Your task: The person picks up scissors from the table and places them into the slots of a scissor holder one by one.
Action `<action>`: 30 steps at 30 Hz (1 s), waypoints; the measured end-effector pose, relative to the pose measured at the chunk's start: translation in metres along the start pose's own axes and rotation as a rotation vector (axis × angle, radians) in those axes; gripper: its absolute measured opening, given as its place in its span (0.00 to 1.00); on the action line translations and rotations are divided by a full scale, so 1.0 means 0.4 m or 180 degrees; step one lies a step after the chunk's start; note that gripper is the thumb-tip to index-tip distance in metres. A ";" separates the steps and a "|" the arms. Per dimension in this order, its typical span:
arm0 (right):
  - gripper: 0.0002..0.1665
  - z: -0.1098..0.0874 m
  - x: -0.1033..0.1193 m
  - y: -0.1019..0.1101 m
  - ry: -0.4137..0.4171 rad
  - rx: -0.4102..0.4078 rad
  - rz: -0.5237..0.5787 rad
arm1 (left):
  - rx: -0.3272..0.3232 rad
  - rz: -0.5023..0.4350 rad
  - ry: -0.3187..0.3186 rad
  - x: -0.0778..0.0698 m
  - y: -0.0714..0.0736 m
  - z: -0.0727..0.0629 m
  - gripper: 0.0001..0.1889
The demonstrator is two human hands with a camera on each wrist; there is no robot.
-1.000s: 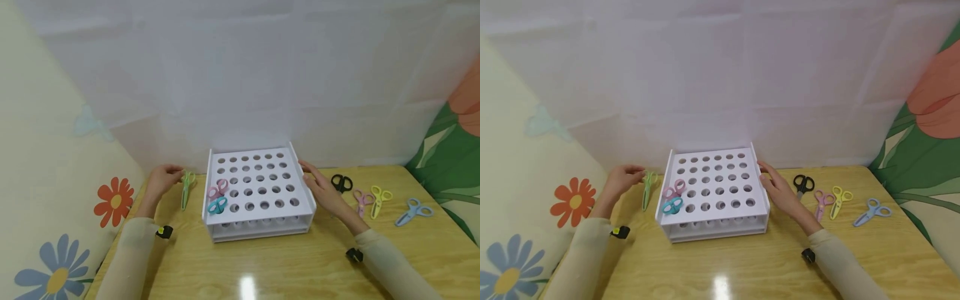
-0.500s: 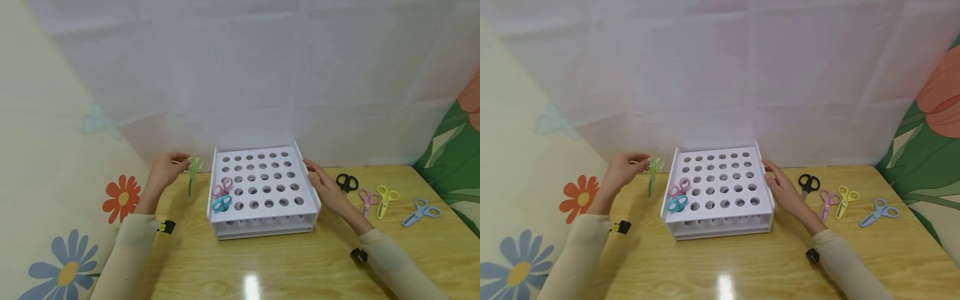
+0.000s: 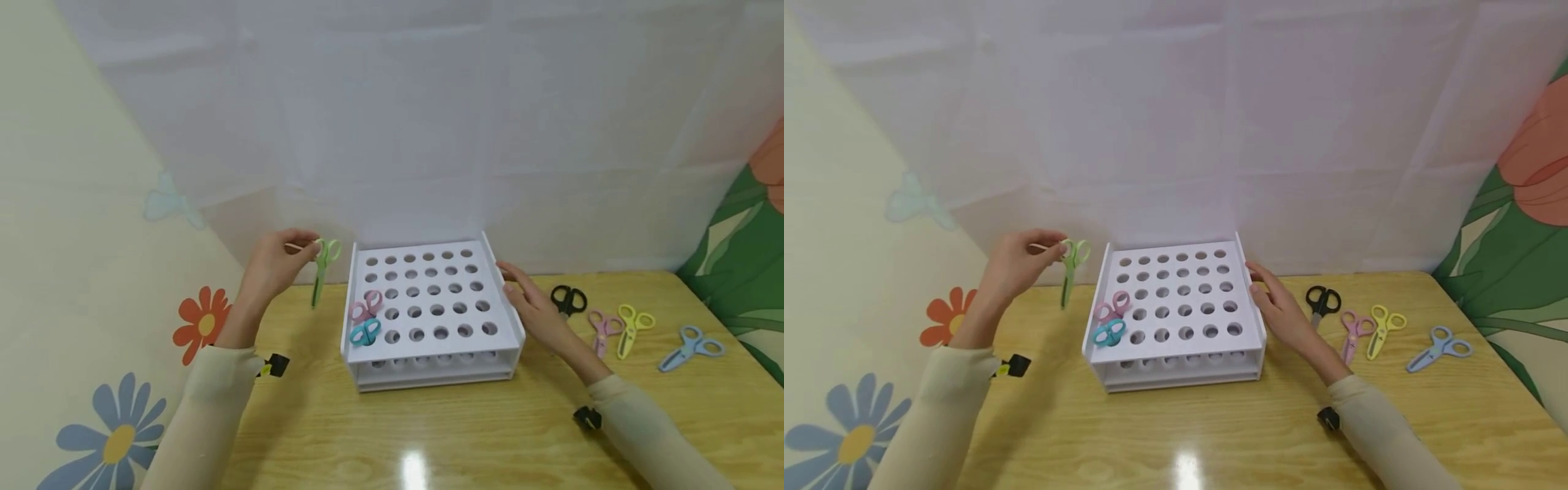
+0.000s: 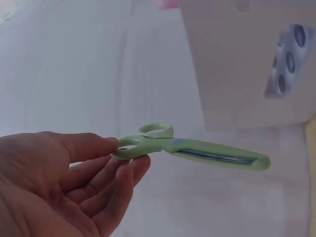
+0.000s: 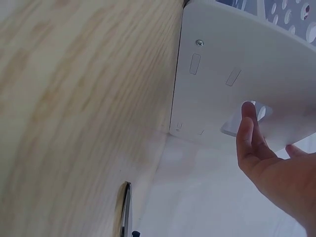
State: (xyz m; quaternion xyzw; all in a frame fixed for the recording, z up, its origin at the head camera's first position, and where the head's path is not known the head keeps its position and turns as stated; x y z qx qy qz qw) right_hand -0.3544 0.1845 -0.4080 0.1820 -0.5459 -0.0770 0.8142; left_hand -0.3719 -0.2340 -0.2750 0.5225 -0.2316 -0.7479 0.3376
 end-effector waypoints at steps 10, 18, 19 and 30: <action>0.31 -0.010 0.004 0.010 0.0016 -0.0038 -0.0003 | -0.0261 -0.0469 -0.0142 -0.102 0.006 0.005 0.17; 0.30 -0.008 0.009 0.008 0.0076 -0.0062 0.0003 | -0.0293 -0.1130 -0.0189 -0.141 -0.006 0.020 0.14; 0.30 -0.009 0.010 0.006 0.0070 -0.0056 0.0023 | -0.0281 -0.1203 -0.0189 -0.142 -0.011 0.021 0.14; 0.31 -0.011 0.017 -0.007 0.0068 -0.0013 0.0099 | -0.0240 -0.1373 -0.0042 -0.119 -0.054 0.010 0.13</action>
Point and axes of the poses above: each hand's wrist, its own z-axis towards the middle knuckle, its own y-axis out of the back of the hand, x = y × z, the point moved 9 cm from there along z, towards the middle knuckle, and after that the axes turned 5 degrees about -x, right-handed, at the moved point
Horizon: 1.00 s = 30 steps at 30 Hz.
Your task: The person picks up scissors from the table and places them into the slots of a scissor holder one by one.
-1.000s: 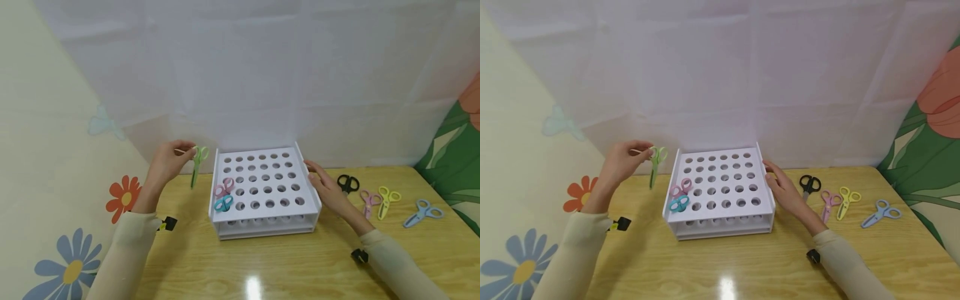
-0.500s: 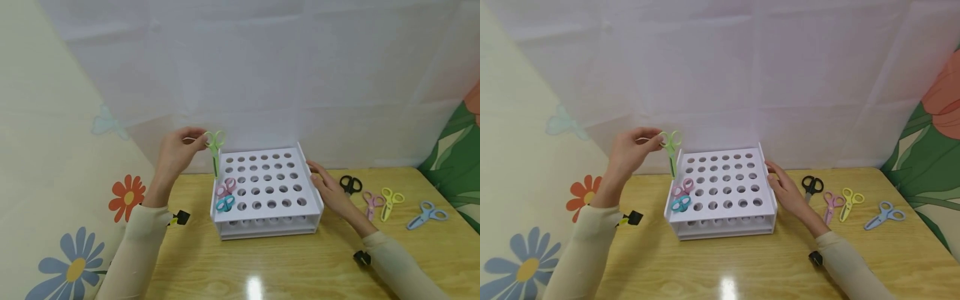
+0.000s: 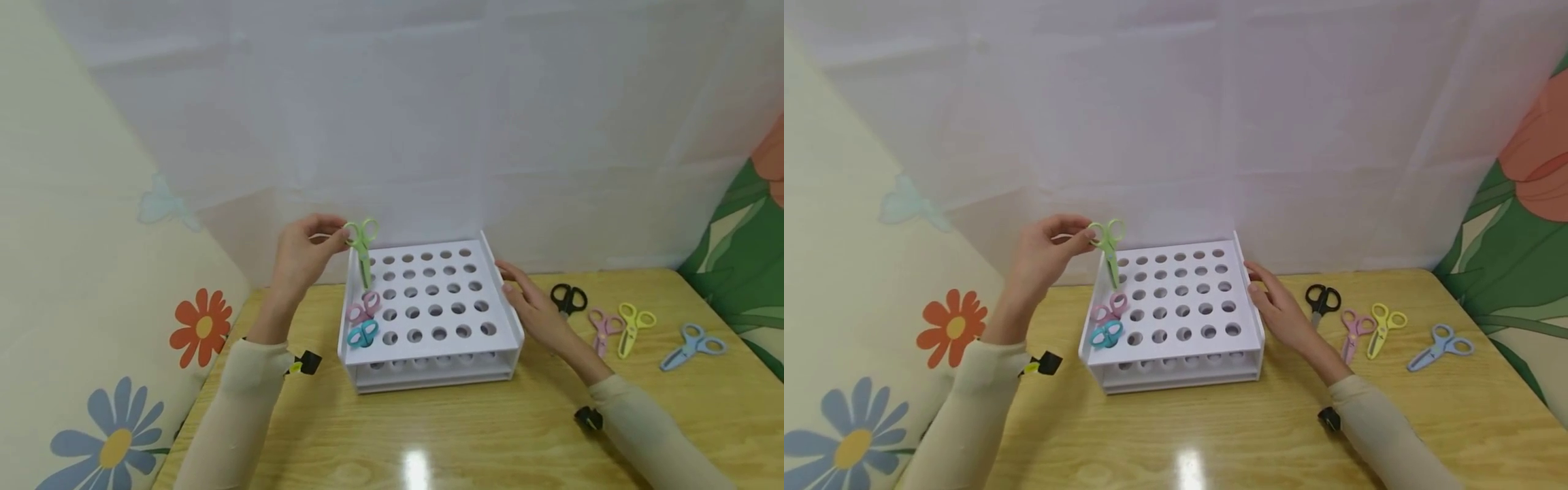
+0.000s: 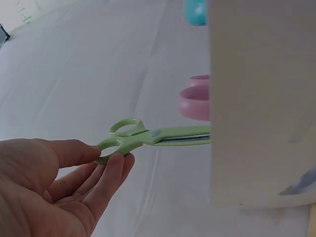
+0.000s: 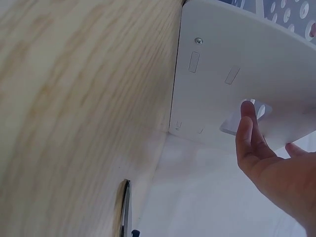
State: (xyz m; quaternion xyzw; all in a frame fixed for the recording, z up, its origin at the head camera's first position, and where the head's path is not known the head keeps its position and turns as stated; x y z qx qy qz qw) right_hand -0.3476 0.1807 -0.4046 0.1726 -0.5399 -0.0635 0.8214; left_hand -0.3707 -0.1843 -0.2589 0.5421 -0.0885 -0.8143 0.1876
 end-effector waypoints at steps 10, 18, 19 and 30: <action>0.30 -0.002 0.003 -0.005 0.0002 0.0012 -0.0003 | 0.0120 0.0221 0.0108 0.027 -0.007 -0.022 0.13; 0.31 0.002 0.001 -0.009 0.0003 0.0025 0.0060 | 0.0200 0.0344 0.0126 0.038 -0.018 -0.038 0.14; 0.31 0.002 0.000 -0.009 -0.0007 0.0026 0.0063 | 0.0201 0.0354 0.0137 0.041 -0.018 -0.040 0.14; 0.30 0.003 -0.004 -0.007 0.0001 0.0004 0.0010 | 0.0174 0.0376 0.0180 0.074 -0.009 -0.060 0.13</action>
Point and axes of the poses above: each hand's wrist, its own z-axis towards the middle knuckle, its own y-axis out of the back of the hand, x = y × z, the point moved 9 cm from there along z, towards the middle knuckle, and after that the axes turned 5 degrees about -x, right-handed, at the moved point
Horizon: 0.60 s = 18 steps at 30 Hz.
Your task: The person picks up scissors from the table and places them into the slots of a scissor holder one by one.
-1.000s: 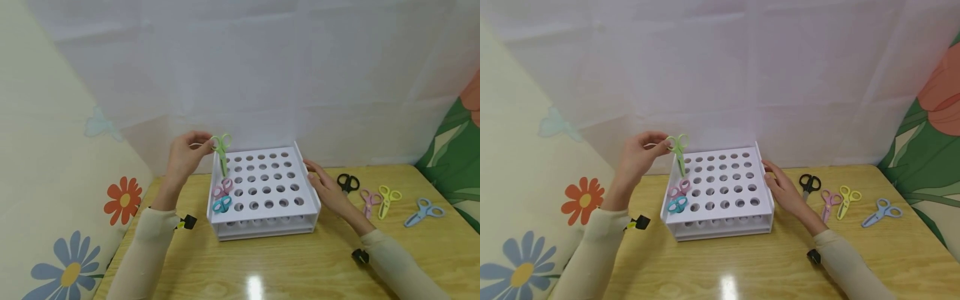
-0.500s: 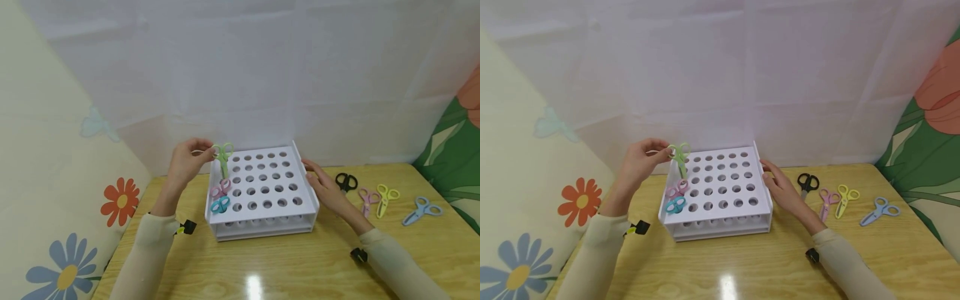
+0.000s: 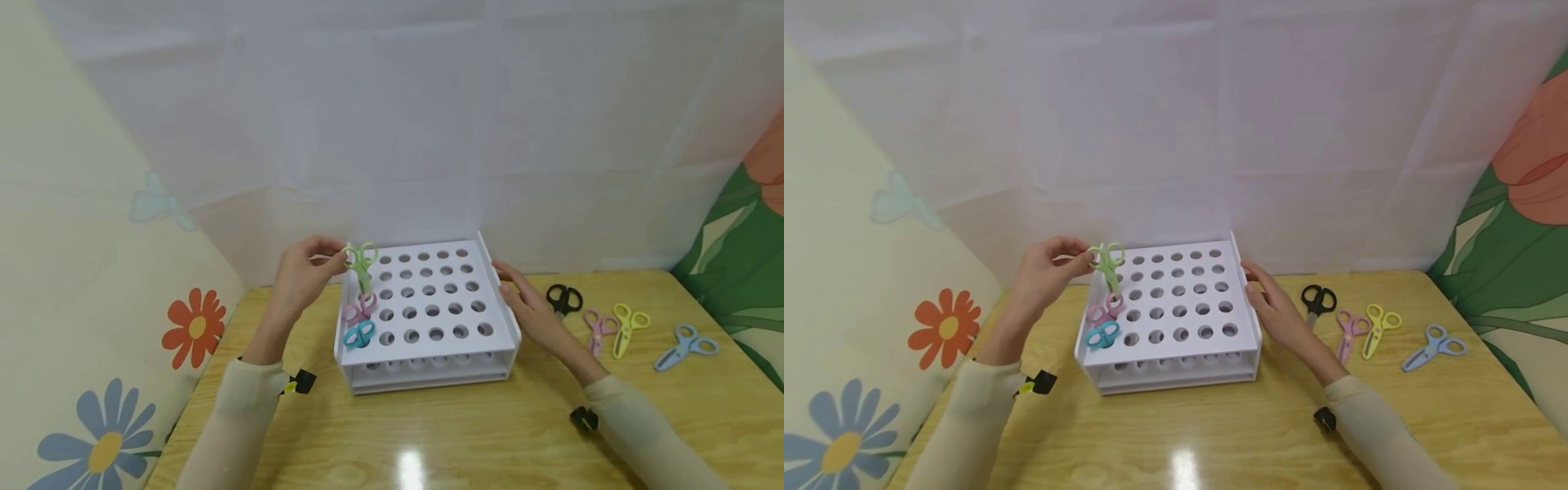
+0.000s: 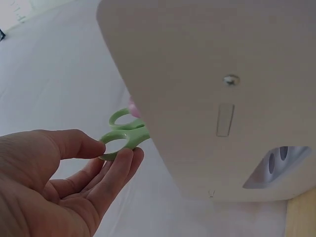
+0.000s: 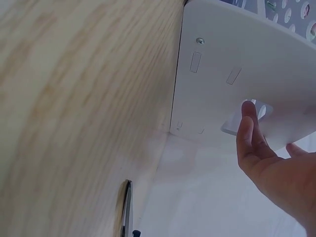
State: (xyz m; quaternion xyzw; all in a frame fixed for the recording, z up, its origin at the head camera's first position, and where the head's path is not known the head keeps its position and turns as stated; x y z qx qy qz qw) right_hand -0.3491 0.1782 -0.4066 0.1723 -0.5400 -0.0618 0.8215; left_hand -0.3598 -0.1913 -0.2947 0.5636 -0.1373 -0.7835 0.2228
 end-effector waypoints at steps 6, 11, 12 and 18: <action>0.31 0.001 -0.001 0.000 0.0010 -0.0003 -0.0038 | 0.0001 0.0021 0.0038 0.011 -0.007 -0.010 0.12; 0.31 0.002 0.000 -0.001 0.0025 0.0021 -0.0017 | -0.0027 0.0092 -0.0018 0.009 -0.009 -0.024 0.11; 0.31 0.002 0.001 -0.002 0.0029 0.0021 -0.0018 | -0.0030 0.0101 -0.0032 0.009 -0.010 -0.027 0.10; 0.30 0.002 0.003 -0.002 0.0044 -0.0010 0.0001 | -0.0052 0.0126 -0.0060 0.016 -0.016 -0.042 0.10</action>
Point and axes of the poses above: each hand's wrist, its own z-axis towards the middle knuckle, its own y-axis out of the back of the hand, x = y × z, the point moved 9 cm from there along z, towards the middle knuckle, and after that the axes turned 5 degrees about -x, right-handed, at the moved point
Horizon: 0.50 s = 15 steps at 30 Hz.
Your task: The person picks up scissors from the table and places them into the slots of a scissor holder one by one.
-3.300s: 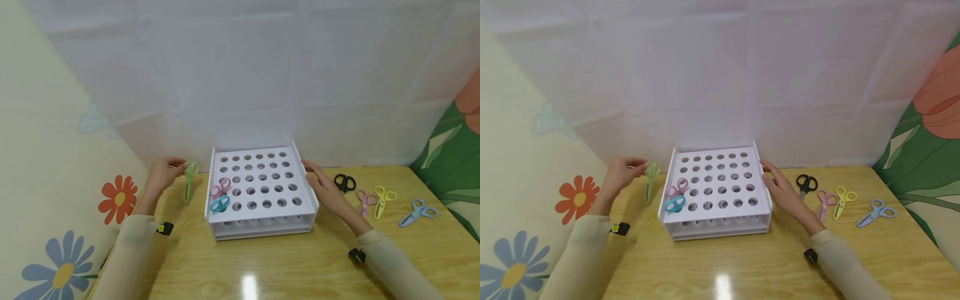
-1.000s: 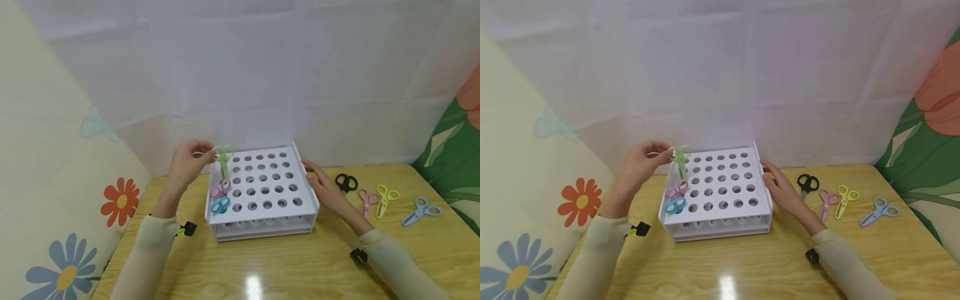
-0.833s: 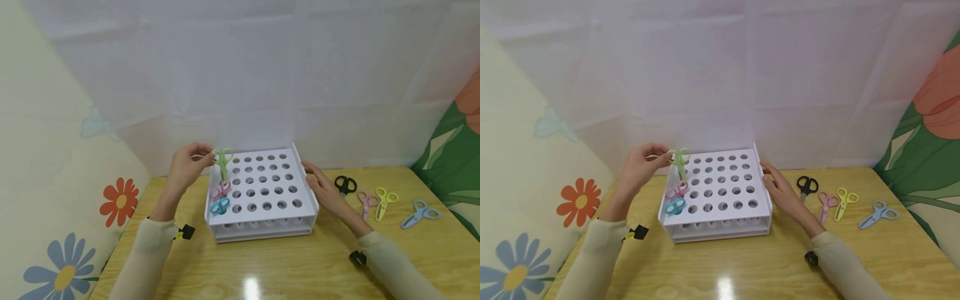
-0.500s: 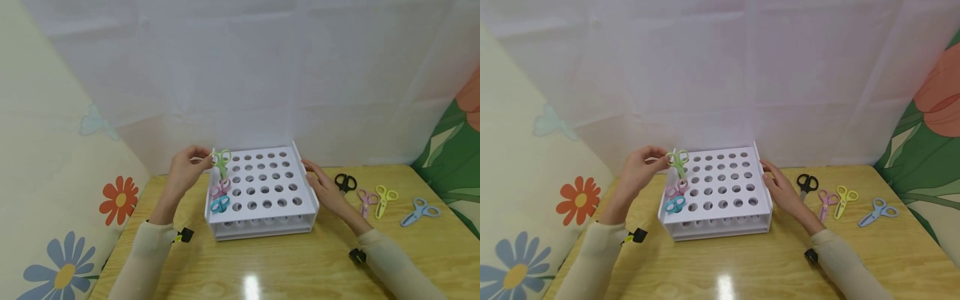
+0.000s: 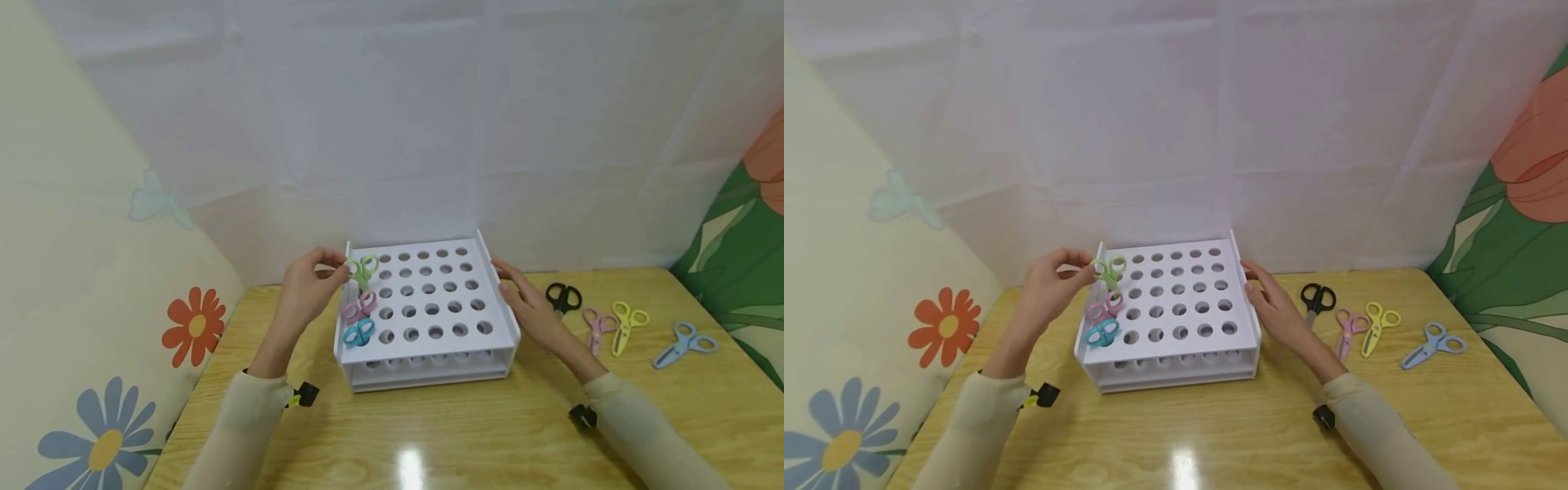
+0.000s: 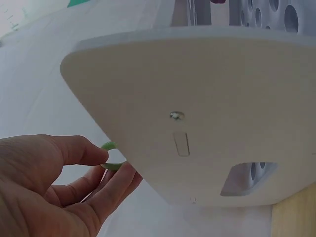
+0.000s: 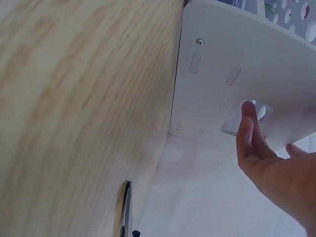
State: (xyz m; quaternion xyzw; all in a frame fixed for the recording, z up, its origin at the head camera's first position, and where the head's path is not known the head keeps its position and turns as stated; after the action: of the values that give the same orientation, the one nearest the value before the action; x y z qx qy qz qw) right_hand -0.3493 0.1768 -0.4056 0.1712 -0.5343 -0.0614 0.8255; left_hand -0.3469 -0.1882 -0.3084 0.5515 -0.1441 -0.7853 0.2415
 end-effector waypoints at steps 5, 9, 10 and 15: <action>0.30 -0.001 0.002 -0.001 0.0010 0.0013 0.0034 | -0.0020 0.0012 0.0071 0.008 -0.008 -0.012 0.09; 0.30 -0.003 0.001 0.000 0.0001 0.0036 0.0024 | -0.0064 0.0105 0.0069 0.009 -0.011 -0.019 0.08; 0.30 -0.003 0.000 0.000 -0.0001 0.0043 0.0018 | -0.0076 0.0127 0.0054 0.010 -0.011 -0.020 0.08; 0.30 -0.002 0.001 0.002 -0.0018 0.0041 0.0017 | -0.0112 0.0152 -0.0047 0.008 -0.012 -0.021 0.07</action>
State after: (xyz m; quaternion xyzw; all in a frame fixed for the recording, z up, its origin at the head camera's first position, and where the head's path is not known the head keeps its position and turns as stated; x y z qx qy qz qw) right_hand -0.3485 0.1776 -0.4054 0.1750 -0.5376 -0.0562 0.8229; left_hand -0.3410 -0.1856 -0.3164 0.5378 -0.1452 -0.7858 0.2688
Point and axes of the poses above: each hand's wrist, its own z-axis towards the middle knuckle, its own y-axis out of the back of the hand, x = y × z, the point moved 9 cm from there along z, towards the middle knuckle, and after that the axes turned 5 degrees about -x, right-handed, at the moved point
